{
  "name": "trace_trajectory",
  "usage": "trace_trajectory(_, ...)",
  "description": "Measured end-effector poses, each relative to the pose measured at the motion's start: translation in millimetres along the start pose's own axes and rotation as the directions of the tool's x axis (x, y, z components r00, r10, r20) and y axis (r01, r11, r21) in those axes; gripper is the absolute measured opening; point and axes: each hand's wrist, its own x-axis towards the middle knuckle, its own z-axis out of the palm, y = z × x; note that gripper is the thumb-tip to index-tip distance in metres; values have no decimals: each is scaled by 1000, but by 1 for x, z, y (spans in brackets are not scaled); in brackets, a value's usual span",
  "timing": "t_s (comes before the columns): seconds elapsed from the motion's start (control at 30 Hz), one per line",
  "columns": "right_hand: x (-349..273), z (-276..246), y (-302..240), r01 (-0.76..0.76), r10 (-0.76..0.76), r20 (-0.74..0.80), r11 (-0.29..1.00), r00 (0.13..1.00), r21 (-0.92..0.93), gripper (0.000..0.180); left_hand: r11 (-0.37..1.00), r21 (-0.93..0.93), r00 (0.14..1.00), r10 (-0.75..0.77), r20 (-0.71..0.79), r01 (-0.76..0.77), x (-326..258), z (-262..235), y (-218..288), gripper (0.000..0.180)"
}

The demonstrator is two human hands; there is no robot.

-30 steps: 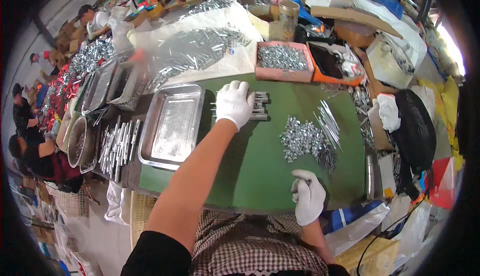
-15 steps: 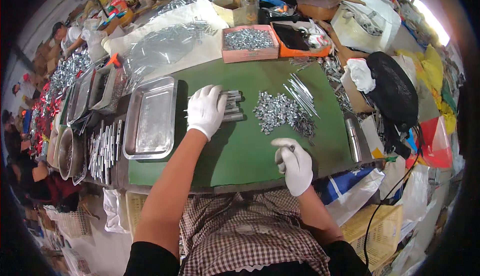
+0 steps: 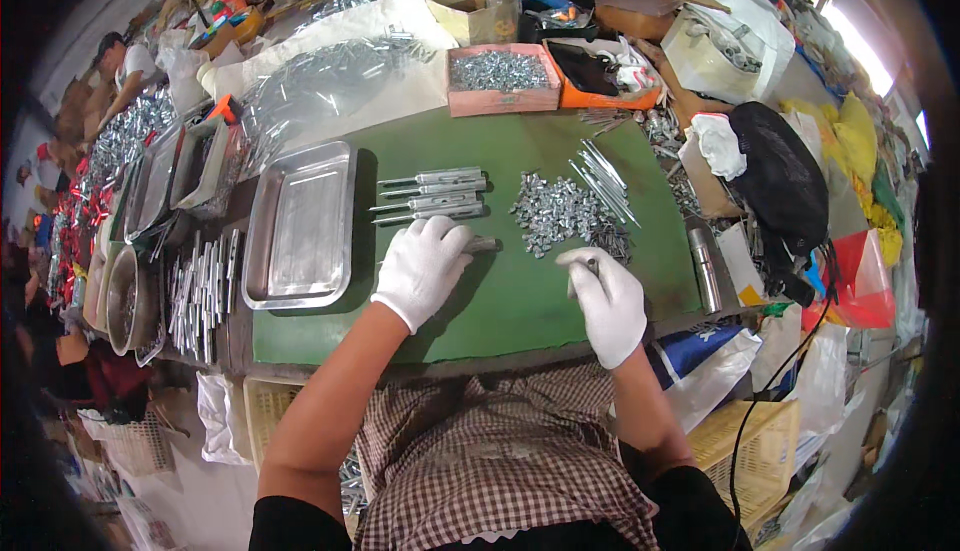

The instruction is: Assembling small metal components by inserting pins into cylinders at a factory workbench.

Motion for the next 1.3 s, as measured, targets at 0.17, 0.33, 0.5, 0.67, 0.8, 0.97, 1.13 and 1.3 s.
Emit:
trace_trajectory(0.17,-21,5,9,-109,108,66,994,992,15,18,1000,8,996,-17,83,17,-7,-8,4,24)
trace_trajectory(0.33,-35,7,3,-269,232,218,950,948,158,36,993,-96,970,92,224,-72,-16,-39,40,24)
trace_trajectory(0.5,-26,-2,-4,-469,366,390,858,845,210,37,974,-148,963,199,181,-173,-14,-56,71,32)
trace_trajectory(0.67,-25,2,-3,-414,356,348,904,867,106,29,962,-229,983,168,67,-149,-28,-48,64,39)
trace_trajectory(0.8,-23,4,3,-270,326,319,940,890,-209,24,970,-240,988,74,138,-39,-34,-48,68,34)
trace_trajectory(0.97,-24,3,4,-79,94,264,995,960,-67,16,955,-298,989,37,143,7,-37,-42,68,33)
trace_trajectory(1.13,-22,2,6,-139,140,286,990,948,-25,18,943,-330,994,2,106,33,-36,-40,69,30)
trace_trajectory(1.3,-12,-7,7,-160,171,348,985,922,-60,21,982,-191,996,19,89,-2,-38,-37,76,23)
